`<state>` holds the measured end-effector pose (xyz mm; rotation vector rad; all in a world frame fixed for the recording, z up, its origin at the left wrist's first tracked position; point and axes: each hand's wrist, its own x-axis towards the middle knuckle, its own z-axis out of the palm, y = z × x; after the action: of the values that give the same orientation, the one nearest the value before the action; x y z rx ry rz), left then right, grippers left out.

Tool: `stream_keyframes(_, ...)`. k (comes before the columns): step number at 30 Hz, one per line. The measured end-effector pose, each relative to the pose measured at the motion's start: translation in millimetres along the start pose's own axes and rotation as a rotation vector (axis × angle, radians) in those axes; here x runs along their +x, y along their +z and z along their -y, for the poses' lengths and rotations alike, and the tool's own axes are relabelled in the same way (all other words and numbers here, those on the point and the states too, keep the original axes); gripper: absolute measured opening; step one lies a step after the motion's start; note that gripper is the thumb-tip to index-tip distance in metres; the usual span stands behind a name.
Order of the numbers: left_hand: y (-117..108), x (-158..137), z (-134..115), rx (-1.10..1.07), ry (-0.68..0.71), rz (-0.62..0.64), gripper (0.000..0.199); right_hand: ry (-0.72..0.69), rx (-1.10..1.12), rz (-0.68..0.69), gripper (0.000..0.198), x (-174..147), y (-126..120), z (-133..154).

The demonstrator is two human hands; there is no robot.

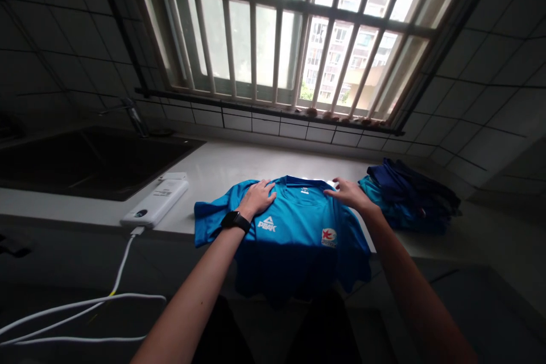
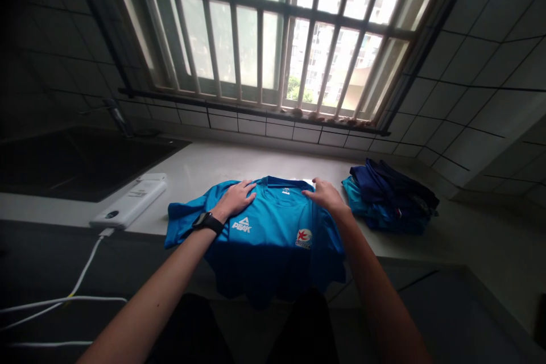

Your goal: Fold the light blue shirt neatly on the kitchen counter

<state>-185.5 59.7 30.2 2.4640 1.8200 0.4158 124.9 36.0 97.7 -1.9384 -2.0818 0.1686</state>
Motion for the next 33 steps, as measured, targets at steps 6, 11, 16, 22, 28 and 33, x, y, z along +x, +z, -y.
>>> stream_keyframes(6, 5, 3, 1, 0.012, -0.082, -0.04, 0.053, -0.003, 0.013, 0.213, 0.046, -71, 6, -42)
stream_keyframes(11, 6, 5, 2, 0.021, -0.124, -0.031, 0.055, -0.034, 0.054, 0.01, 0.019, -52, 2, -65)
stream_keyframes(16, 7, 5, 1, 0.062, -0.171, -0.017, 0.058, 0.119, -0.064, -0.238, 0.038, -24, -1, -61)
stream_keyframes(22, 12, 9, 4, 0.08, -0.189, -0.024, 0.058, -0.102, -0.037, -0.034, 0.043, -37, -11, -28)
stream_keyframes(28, 14, 10, 7, 0.094, -0.157, 0.022, 0.06, -0.167, -0.05, 0.195, 0.061, -29, 22, 32)
stream_keyframes(33, 6, 9, 7, 0.106, -0.12, 0.104, 0.061, -0.08, -0.091, 0.27, 0.059, -5, 71, 83)
